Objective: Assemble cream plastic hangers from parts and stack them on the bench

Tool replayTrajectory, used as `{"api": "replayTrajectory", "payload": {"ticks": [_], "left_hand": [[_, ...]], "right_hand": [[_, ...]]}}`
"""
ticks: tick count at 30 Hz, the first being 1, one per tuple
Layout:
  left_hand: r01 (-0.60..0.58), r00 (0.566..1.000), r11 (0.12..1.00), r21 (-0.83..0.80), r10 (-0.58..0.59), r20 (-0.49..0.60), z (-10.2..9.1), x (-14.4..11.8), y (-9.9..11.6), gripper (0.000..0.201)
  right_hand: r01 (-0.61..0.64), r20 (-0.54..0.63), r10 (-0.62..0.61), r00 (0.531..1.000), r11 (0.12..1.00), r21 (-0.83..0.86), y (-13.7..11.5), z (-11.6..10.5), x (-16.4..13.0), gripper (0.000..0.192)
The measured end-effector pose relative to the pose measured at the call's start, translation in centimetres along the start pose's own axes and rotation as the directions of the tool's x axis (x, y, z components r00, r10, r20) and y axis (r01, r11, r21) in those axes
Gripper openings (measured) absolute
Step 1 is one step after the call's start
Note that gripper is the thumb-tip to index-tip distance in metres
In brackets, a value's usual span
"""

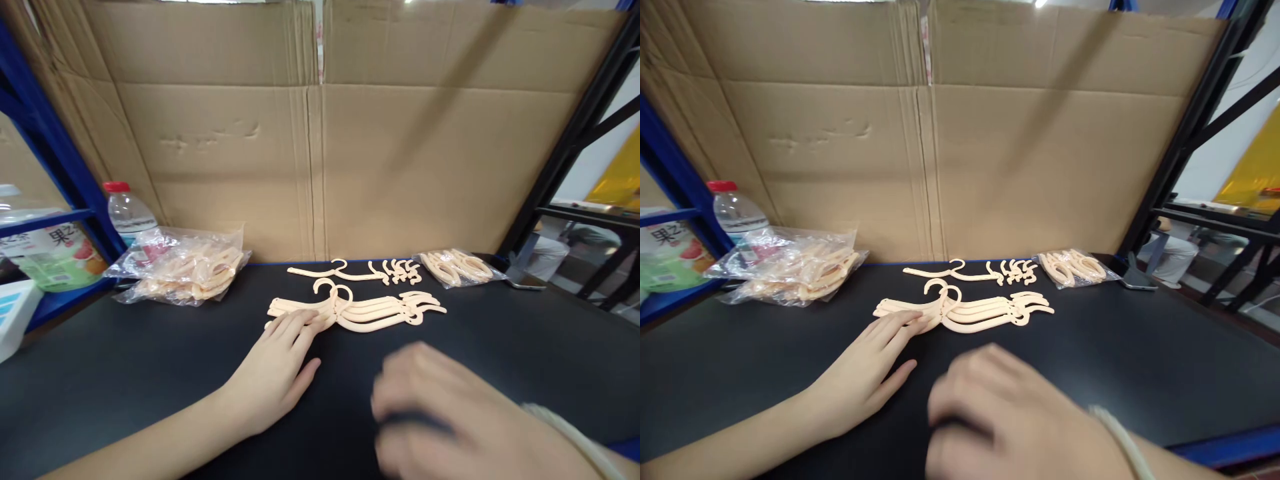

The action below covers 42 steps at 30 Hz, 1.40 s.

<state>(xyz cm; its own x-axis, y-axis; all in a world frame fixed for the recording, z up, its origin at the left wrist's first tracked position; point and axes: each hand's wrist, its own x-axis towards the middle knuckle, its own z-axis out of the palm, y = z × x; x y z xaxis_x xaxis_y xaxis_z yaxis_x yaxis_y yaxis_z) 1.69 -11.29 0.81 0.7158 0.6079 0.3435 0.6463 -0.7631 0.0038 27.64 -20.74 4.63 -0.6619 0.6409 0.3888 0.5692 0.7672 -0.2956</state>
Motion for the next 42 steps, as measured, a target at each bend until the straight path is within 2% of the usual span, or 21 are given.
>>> {"api": "replayTrajectory", "payload": {"ticks": [1,4,5,7,10,18,27,35,42], "left_hand": [[0.020,1.000,0.999,0.026,-0.021,0.022,-0.1,-0.1,0.3,0.049],[0.058,0.993,0.994,0.096,-0.067,0.092,0.0,-0.5,0.9,0.058],[0.067,0.990,0.992,0.109,-0.079,0.113,0.0,-0.5,1.0,0.062],[0.093,0.985,0.988,0.121,-0.110,0.137,0.2,-0.6,0.9,0.069],[0.142,0.974,0.982,0.128,-0.162,0.157,0.5,-0.4,0.2,0.075],[0.235,0.927,0.968,0.082,-0.249,0.280,0.7,0.5,-1.7,0.079],[0.235,0.936,0.966,0.108,-0.255,0.244,1.3,0.7,-2.1,0.079],[0.257,0.948,0.958,0.128,-0.276,0.159,1.5,1.7,-3.2,0.076],[0.230,0.946,0.968,0.100,-0.247,0.212,1.2,3.0,-5.2,0.071]], "right_hand": [[0.007,0.000,-0.007,1.000,0.998,-0.055,1.0,-0.2,1.0,0.033],[-0.161,-0.076,0.144,0.987,0.931,-0.329,5.3,0.3,3.1,0.046],[-0.180,-0.040,0.178,0.983,0.908,-0.378,6.7,0.9,3.4,0.053],[-0.181,0.033,0.214,0.976,0.888,-0.423,8.9,2.1,4.0,0.063],[-0.169,0.113,0.231,0.966,0.901,-0.399,10.6,3.5,4.4,0.065],[-0.163,0.124,0.225,0.966,0.911,-0.378,11.5,4.1,4.8,0.055],[-0.132,0.158,0.205,0.966,0.916,-0.378,12.5,3.8,5.2,0.055],[-0.132,0.092,0.168,0.982,0.941,-0.310,12.9,4.2,5.0,0.053],[-0.124,0.091,0.161,0.983,0.941,-0.316,12.9,4.1,4.9,0.053]]}}
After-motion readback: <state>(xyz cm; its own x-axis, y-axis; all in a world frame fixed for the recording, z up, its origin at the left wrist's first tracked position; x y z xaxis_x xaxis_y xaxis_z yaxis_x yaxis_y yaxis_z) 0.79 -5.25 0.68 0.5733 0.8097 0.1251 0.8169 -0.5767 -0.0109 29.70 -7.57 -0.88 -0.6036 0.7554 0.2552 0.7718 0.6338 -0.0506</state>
